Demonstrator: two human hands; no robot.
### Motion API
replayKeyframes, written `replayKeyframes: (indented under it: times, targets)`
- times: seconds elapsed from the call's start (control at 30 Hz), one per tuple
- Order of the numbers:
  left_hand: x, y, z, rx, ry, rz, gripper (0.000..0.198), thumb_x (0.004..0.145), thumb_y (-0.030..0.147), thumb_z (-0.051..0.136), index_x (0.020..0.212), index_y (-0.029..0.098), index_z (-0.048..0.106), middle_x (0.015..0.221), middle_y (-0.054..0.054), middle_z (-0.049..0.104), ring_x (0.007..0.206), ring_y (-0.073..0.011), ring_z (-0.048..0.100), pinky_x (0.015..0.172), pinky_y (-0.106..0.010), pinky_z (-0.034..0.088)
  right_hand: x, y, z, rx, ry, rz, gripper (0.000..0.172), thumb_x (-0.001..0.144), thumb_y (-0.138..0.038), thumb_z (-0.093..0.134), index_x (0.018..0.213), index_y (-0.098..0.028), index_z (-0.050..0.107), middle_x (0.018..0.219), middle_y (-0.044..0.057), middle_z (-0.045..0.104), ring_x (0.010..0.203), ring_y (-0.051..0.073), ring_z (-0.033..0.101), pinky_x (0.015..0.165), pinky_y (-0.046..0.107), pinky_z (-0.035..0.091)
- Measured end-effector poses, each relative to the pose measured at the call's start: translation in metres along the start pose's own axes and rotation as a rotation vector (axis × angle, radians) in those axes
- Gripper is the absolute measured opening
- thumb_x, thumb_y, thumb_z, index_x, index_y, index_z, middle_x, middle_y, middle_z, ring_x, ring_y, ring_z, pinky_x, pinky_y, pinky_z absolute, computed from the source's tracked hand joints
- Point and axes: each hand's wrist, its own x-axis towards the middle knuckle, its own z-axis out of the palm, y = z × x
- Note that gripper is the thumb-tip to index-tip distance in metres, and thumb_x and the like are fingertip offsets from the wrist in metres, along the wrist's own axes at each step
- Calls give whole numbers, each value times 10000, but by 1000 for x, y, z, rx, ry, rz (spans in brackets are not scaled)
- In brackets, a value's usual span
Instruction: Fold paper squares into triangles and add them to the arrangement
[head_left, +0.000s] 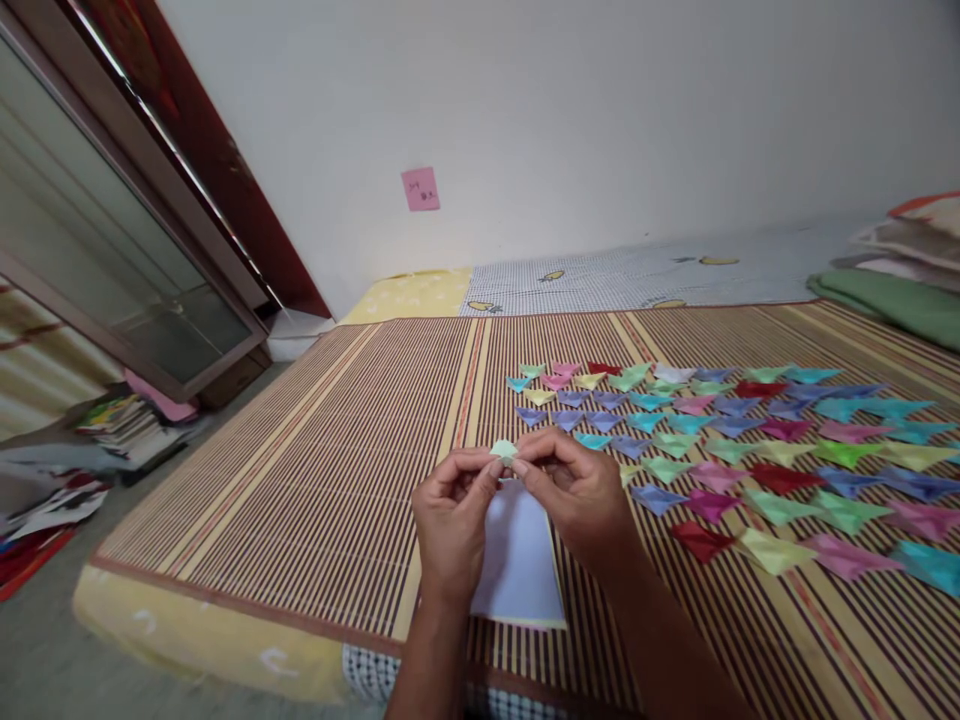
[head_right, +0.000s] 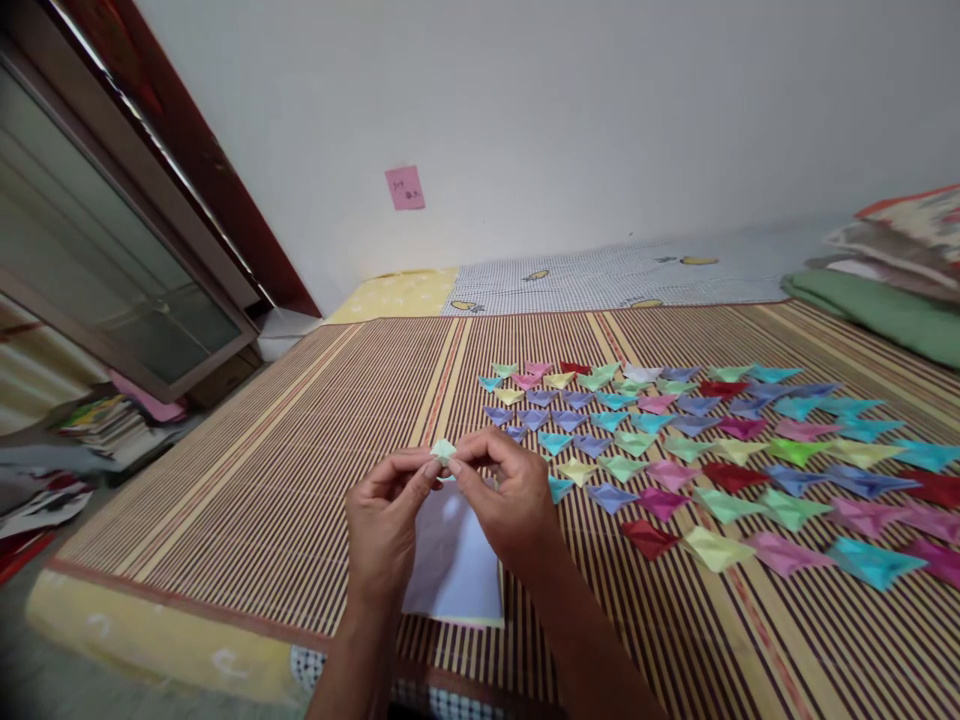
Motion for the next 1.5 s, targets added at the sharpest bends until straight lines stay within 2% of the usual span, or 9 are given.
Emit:
replayKeyframes:
  times: [0.23, 0.43, 0.57, 0.67, 0.77, 0.9, 1.07, 1.37, 1.5]
  targets:
    - [-1, -2, 3, -10, 33, -10, 89, 748, 209, 845, 753, 172, 764, 818, -31, 740, 794, -144, 699, 752, -237, 569, -3, 8, 4, 66, 44, 34, 113, 821, -133, 685, 748, -213, 655, 855, 24, 683, 832, 176, 668, 730, 314, 546]
    - [-3, -2, 8, -29, 57, -43, 135, 735, 206, 854, 762, 163, 729, 819, -22, 732, 794, -136, 704, 752, -226, 569, -3, 11, 5, 22, 90, 74, 108, 812, -169, 699, 736, -208, 632, 818, 25, 683, 796, 179, 663, 719, 317, 540]
    - [-1, -3, 8, -114, 65, -119, 250, 696, 209, 888, 862, 166, 706, 804, -11, 742, 751, -133, 710, 722, -230, 569, -3, 10, 6, 31, 112, 121, 92, 794, -192, 712, 756, -204, 630, 805, 30, 702, 742, 174, 671, 702, 314, 553]
    - [2, -3, 5, -98, -6, -179, 265, 720, 248, 876, 925, 157, 734, 784, -17, 747, 703, -126, 688, 686, -224, 553, -2, 9, 5, 20, 101, 149, 90, 794, -212, 717, 762, -204, 632, 784, 31, 702, 722, 174, 669, 691, 313, 551]
    - [3, -2, 1, -6, -95, -193, 175, 787, 301, 825, 817, 144, 753, 687, -14, 714, 628, -111, 638, 637, -211, 517, -2, 8, 2, -13, 82, 180, 77, 784, -224, 724, 788, -200, 651, 757, 28, 695, 703, 174, 657, 672, 314, 540]
    - [2, 1, -1, 43, -79, -139, 192, 794, 335, 816, 780, 158, 744, 655, -6, 694, 607, -123, 626, 617, -226, 507, 1, 6, -2, 17, 7, 252, 146, 794, -284, 733, 893, -188, 684, 786, 37, 715, 723, 181, 668, 667, 311, 544]
    - [1, 2, -3, 60, -85, -143, 221, 783, 354, 824, 767, 154, 732, 633, -4, 679, 595, -124, 617, 606, -226, 501, 2, 3, -7, 21, -169, 320, 222, 859, -361, 663, 733, -179, 665, 630, -4, 635, 583, 139, 569, 546, 261, 440]
    - [3, -4, -2, -32, -139, -204, 197, 825, 337, 804, 836, 154, 730, 674, 0, 693, 619, -115, 621, 651, -226, 505, -2, 3, -4, 66, -95, 314, 235, 877, -360, 648, 722, -186, 616, 650, -11, 593, 615, 144, 538, 574, 262, 424]
    - [2, -3, -1, -15, -170, -180, 241, 860, 367, 767, 773, 151, 706, 690, -8, 684, 601, -112, 599, 638, -233, 492, -1, 2, -4, 50, -108, 297, 229, 886, -346, 633, 718, -193, 607, 650, -11, 596, 620, 147, 552, 581, 266, 433]
